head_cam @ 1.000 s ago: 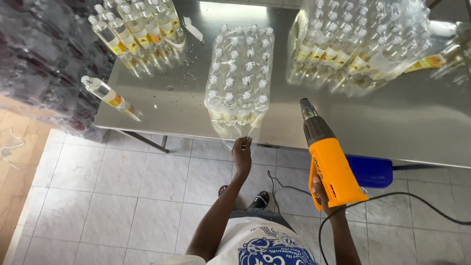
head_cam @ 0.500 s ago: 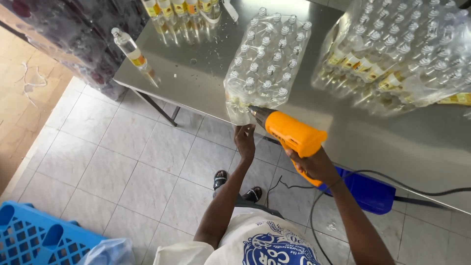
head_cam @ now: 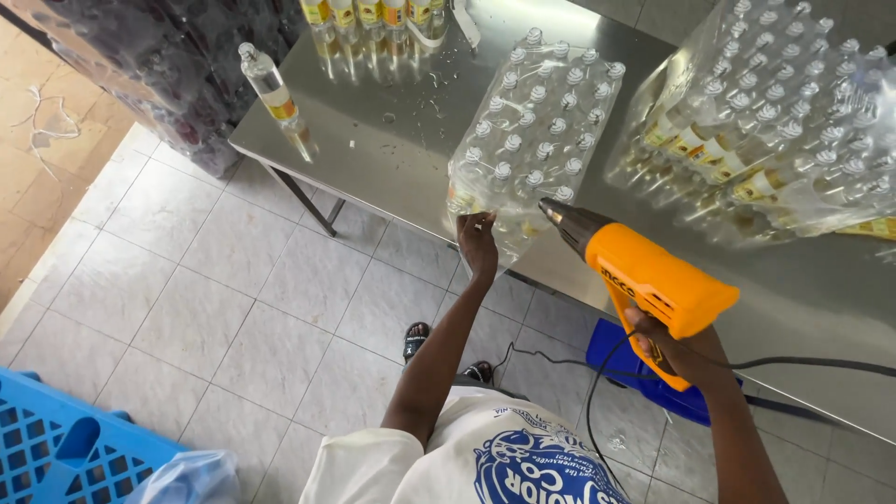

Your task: The person folds the plastic wrap around a pack of bottles and uses a heat gun to shrink and seal the plastic. The person repeatedly moves the heat gun along the edges and sides of the pack to tighten the wrap.

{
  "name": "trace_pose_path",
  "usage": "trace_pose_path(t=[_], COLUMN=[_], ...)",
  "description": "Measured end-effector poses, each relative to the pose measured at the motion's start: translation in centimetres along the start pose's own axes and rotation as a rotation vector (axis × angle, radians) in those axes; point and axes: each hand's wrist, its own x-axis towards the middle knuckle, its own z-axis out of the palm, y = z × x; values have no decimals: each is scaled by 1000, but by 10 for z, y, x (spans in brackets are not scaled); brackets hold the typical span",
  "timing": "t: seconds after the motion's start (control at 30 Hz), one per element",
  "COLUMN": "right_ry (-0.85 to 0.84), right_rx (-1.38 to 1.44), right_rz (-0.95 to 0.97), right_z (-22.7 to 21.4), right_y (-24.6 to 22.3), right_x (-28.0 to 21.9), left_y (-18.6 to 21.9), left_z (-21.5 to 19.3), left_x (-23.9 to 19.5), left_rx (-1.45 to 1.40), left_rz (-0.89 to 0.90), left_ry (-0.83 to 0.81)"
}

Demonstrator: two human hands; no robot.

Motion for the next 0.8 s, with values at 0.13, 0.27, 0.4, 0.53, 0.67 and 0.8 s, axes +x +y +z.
trace_pose_path(t=[0.13,0.27,0.4,0.53,0.67,0.8], right_ry=[313,329,380,460,426,345], right_rx=[278,229,225,283,271,289], right_rz=[-25,-110,-153,-123,-131,-74], right_z=[-2,2,11,14,21,27], right_y=[78,85,68,95,97,93], right_x=[-34,-55,-73,-80,-81,-76], left_y=[3,1,22,24,49,49], left_z=[12,19,15,17,14,5], left_x=[12,14,7,2,0,4], left_rx=[-48,0,-80,-163,-449,-459], left_rz=[-131,-187,-257,-297,-611,-665], left_ry=[-35,3,84,73,-66,-250])
